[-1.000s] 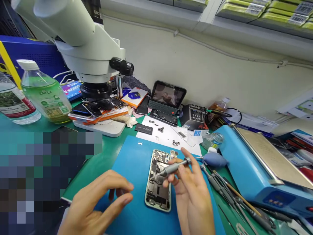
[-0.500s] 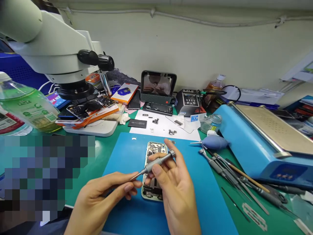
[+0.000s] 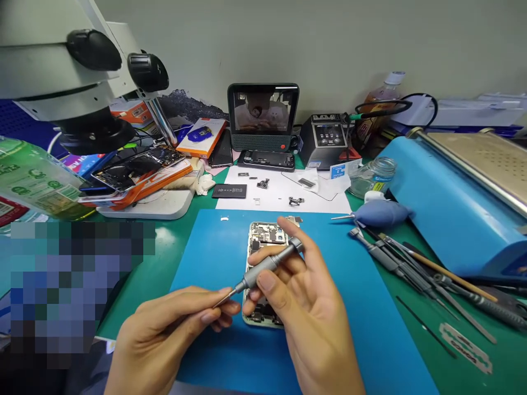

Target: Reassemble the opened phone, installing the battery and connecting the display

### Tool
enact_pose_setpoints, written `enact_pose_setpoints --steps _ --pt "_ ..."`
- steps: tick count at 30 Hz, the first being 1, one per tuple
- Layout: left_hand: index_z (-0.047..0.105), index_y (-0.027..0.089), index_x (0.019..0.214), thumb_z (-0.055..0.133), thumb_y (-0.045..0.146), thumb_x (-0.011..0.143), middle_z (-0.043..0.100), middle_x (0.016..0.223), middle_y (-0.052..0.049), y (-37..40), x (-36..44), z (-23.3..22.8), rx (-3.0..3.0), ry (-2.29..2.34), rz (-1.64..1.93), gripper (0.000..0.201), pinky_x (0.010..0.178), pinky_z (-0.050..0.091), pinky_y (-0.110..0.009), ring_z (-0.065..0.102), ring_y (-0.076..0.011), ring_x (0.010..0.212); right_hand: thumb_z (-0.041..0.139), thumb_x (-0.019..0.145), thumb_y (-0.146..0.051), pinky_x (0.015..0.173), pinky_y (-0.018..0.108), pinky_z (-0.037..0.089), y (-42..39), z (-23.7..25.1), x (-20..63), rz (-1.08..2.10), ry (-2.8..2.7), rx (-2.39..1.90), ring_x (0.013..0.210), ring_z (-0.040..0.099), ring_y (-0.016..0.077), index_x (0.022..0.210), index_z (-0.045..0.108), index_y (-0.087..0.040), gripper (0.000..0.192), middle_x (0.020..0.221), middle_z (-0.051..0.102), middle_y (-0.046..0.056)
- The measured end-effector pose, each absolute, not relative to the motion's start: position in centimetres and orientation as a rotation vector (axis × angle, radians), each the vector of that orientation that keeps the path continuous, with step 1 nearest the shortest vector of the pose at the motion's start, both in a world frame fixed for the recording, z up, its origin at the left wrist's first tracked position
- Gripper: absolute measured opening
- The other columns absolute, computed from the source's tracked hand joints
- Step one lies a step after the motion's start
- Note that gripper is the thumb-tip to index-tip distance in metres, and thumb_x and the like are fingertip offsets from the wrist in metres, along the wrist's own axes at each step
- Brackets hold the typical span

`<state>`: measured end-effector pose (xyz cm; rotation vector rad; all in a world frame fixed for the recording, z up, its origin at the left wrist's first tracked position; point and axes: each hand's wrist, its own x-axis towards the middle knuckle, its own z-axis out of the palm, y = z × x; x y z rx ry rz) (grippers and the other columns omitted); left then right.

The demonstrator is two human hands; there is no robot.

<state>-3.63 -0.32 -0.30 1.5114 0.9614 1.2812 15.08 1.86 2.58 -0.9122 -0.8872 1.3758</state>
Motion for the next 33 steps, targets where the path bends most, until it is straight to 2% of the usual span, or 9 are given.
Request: enact_pose_setpoints --steps 10,15,17,19,21,23,27,30,33 --pt "0.079 0.044 0.132 0.072 0.015 0.105 0.088 0.108 0.008 -0.4 -3.6 -0.4 1.553 0.961 1.259 0.041 0.081 0.066 -0.013 0.082 -0.0085 0.087 0.077 0.102 -0.031 0.062 0.022 0.066 2.0 2.3 15.3 1.369 -0.921 -0.857 0.067 0.071 0.0125 0.148 0.060 -0.034 0.049 0.104 0.074 0.003" --pt "0.075 0.040 0.137 0.068 0.022 0.109 0.087 0.112 0.009 -0.6 -3.9 -0.6 1.746 1.113 1.239 0.034 0.083 0.064 -0.012 0.081 -0.0073 0.092 0.082 0.098 -0.033 0.056 0.017 0.062 2.1 2.7 16.1 1.371 -0.814 -0.866 0.062 0.065 0.0087 0.145 0.064 -0.028 0.051 0.100 0.073 0.003" --pt "0.075 0.032 0.136 0.065 0.022 0.110 0.085 0.117 0.005 -0.8 -3.9 -0.9 2.025 1.271 1.208 0.029 0.089 0.063 -0.016 0.080 -0.0097 0.100 0.081 0.099 -0.035 0.055 0.019 0.062 2.1 2.9 16.6 1.210 -0.849 -0.945 0.062 0.064 0.0093 0.149 0.062 -0.029 0.054 0.102 0.072 0.003" --pt "0.075 0.025 0.133 0.065 0.022 0.110 0.083 0.121 0.002 -1.1 -3.9 -1.2 2.379 1.359 1.132 0.025 0.095 0.061 -0.024 0.078 -0.0147 0.106 0.078 0.102 -0.031 0.057 0.021 0.064 1.9 2.8 16.8 0.903 -1.011 -1.034 0.068 0.067 0.0120 0.157 0.055 -0.034 0.060 0.104 0.072 0.003" --pt "0.076 0.023 0.132 0.065 0.022 0.110 0.082 0.123 0.001 -1.3 -3.9 -1.5 2.616 1.366 1.056 0.025 0.098 0.057 -0.031 0.074 -0.0187 0.107 0.074 0.103 -0.021 0.064 0.021 0.066 1.6 2.5 16.7 0.568 -1.207 -1.070 0.080 0.072 0.0142 0.161 0.050 -0.041 0.066 0.104 0.071 0.002" --pt "0.075 0.022 0.135 0.064 0.021 0.111 0.081 0.126 0.001 -1.4 -3.9 -1.7 2.680 1.348 1.019 0.027 0.099 0.053 -0.034 0.070 -0.0207 0.109 0.072 0.102 -0.011 0.069 0.018 0.065 1.1 1.9 16.5 0.379 -1.344 -1.092 0.088 0.073 0.0134 0.159 0.052 -0.042 0.068 0.104 0.072 0.000" --pt "0.073 0.022 0.141 0.061 0.020 0.112 0.079 0.130 0.000 -1.6 -4.1 -2.0 2.691 1.318 0.971 0.031 0.100 0.049 -0.035 0.064 -0.0221 0.113 0.072 0.099 -0.007 0.076 0.018 0.067 0.2 0.4 16.3 0.283 -1.496 -1.136 0.086 0.076 0.0128 0.154 0.059 -0.034 0.063 0.104 0.075 0.001" --pt "0.073 0.021 0.141 0.061 0.022 0.113 0.078 0.130 -0.001 -1.6 -4.0 -2.1 2.697 1.328 0.948 0.031 0.098 0.048 -0.035 0.062 -0.0227 0.112 0.075 0.096 -0.007 0.088 0.019 0.067 -0.1 -0.3 16.4 0.245 -1.579 -1.132 0.097 0.078 0.0138 0.155 0.059 -0.035 0.067 0.112 0.076 0.001" --pt "0.074 0.019 0.140 0.063 0.020 0.111 0.078 0.130 -0.002 -1.7 -3.9 -2.3 2.669 1.342 0.973 0.031 0.098 0.049 -0.035 0.062 -0.0230 0.113 0.077 0.096 -0.009 0.089 0.018 0.066 -0.1 -0.5 16.5 0.256 -1.633 -1.147 0.097 0.078 0.0141 0.155 0.060 -0.033 0.066 0.113 0.077 0.002"
